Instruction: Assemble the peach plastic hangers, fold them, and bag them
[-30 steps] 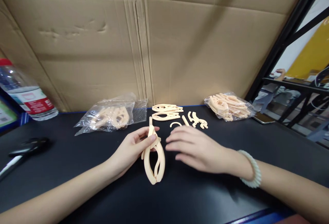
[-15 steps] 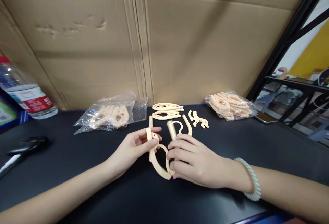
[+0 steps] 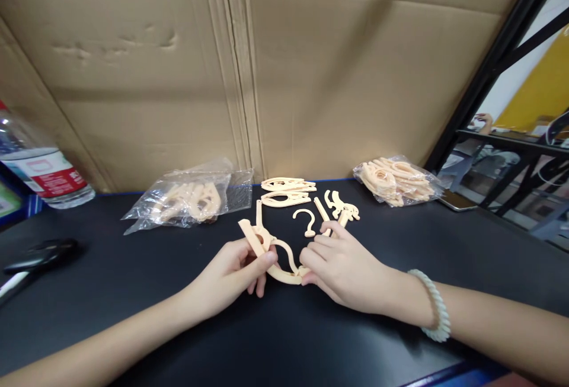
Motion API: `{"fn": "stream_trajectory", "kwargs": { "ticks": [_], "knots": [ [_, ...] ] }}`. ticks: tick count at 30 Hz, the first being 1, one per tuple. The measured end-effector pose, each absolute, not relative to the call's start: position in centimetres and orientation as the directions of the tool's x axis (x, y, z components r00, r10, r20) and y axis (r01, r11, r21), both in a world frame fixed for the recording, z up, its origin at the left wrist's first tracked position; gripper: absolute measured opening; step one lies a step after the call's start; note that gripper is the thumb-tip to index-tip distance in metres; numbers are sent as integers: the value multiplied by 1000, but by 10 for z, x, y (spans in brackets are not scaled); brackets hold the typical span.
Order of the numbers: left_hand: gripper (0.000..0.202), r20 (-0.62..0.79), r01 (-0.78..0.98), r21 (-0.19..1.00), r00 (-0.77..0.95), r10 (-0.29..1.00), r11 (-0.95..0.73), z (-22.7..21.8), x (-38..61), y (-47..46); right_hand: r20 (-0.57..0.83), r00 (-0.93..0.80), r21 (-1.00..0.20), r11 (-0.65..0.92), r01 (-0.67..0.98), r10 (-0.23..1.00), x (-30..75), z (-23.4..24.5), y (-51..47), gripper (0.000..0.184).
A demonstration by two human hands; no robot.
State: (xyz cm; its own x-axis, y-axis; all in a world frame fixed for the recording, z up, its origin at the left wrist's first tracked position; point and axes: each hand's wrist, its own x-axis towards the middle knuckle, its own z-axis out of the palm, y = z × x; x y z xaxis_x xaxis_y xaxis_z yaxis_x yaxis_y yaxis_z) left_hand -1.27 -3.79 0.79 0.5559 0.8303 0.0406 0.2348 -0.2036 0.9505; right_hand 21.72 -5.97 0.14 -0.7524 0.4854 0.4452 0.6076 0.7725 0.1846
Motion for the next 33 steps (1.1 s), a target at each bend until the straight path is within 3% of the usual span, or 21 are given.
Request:
{"fn": "stream_trajectory", "kwargs": {
  "ticks": [5,9,14,16,20,23,26,30,33],
  "knots": [
    [41,0,220,966,526,851,-136,7,-13,-38,434,-778,243,773,586,454,214,5,-63,25],
    [43,-34,192,978,525,850,-79,9,-12,-38,518,-784,345,756,557,341,209,9,-69,25],
    [43,-73,106,994,460,885,26,8,-14,-32,511,-845,472,769,431,159,213,14,-73,27],
    [42,-68,89,995,438,897,32,7,-15,-31,535,-825,408,799,443,184,219,20,-71,22],
    [43,-54,97,995,464,884,10,7,-16,-31,609,-693,186,780,597,386,238,36,-60,17],
    [44,-55,93,996,461,885,14,8,-16,-31,579,-663,163,730,664,474,256,47,-47,15],
    [44,-56,93,996,463,884,14,8,-16,-30,498,-677,125,728,674,542,270,49,-34,16],
    [43,-47,104,995,467,883,-2,7,-16,-30,281,-735,-63,776,628,617,273,39,-26,13],
    [43,-41,108,994,476,878,-12,8,-16,-31,203,-727,-128,754,644,656,269,33,-27,16]
  ]
}}
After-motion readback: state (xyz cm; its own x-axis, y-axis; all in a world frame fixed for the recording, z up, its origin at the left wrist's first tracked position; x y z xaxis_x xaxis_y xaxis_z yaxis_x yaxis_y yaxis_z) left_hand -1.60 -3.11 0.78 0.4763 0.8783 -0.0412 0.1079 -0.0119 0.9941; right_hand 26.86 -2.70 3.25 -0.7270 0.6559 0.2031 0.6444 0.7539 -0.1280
